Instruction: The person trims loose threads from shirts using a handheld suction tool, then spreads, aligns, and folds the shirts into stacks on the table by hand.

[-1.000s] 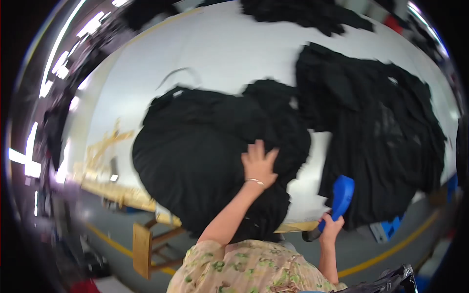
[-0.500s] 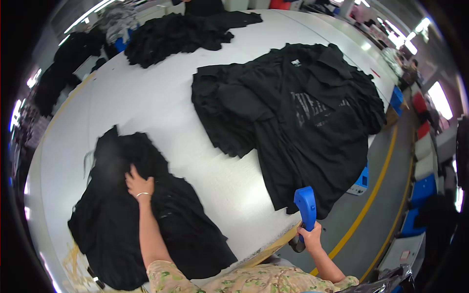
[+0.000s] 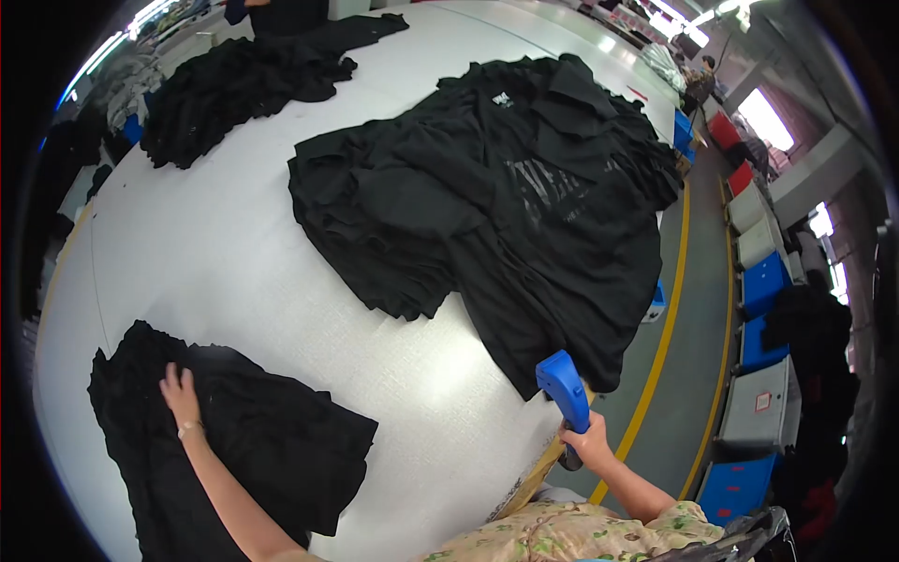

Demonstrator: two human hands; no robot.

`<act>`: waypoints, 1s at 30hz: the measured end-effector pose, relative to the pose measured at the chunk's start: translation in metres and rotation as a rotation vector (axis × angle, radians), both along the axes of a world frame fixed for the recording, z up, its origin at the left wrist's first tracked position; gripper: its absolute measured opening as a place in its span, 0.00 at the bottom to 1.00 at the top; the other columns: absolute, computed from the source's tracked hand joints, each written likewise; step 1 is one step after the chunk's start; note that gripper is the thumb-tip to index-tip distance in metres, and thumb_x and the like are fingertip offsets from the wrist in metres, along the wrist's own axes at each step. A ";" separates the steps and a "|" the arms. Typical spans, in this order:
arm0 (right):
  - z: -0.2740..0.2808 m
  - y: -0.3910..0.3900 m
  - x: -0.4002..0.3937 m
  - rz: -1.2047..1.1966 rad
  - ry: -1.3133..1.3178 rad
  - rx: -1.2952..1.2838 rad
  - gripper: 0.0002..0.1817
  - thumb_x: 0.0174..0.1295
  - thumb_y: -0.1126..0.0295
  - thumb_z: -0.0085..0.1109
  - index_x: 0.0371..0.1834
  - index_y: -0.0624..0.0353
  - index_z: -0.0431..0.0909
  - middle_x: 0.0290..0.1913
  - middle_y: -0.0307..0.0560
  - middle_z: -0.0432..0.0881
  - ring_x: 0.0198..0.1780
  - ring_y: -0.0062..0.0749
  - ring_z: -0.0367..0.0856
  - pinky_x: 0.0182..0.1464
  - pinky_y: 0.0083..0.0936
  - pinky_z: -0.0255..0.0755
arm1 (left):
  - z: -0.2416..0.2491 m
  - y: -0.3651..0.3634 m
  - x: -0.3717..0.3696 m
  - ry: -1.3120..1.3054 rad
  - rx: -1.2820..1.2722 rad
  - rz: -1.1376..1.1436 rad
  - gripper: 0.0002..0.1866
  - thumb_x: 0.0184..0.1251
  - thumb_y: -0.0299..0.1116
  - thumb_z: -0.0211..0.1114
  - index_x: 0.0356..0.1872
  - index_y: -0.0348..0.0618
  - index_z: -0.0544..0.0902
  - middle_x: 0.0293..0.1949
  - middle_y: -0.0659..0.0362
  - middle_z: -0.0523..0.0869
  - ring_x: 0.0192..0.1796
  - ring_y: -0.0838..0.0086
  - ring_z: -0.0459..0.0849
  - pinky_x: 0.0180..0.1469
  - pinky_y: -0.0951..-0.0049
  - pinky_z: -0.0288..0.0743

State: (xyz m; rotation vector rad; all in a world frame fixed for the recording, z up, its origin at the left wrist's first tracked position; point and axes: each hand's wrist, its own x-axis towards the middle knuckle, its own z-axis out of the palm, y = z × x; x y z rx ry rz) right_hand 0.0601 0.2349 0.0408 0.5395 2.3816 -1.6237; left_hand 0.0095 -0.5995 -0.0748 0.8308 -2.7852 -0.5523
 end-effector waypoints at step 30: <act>-0.016 0.069 0.033 -0.153 0.079 -0.150 0.08 0.48 0.79 0.67 0.30 0.65 0.77 0.25 0.41 0.81 0.26 0.24 0.79 0.32 0.26 0.74 | 0.005 0.472 -0.134 0.159 0.649 -0.338 0.21 0.72 0.44 0.63 0.54 0.36 0.85 0.45 0.53 0.89 0.48 0.68 0.85 0.55 0.67 0.78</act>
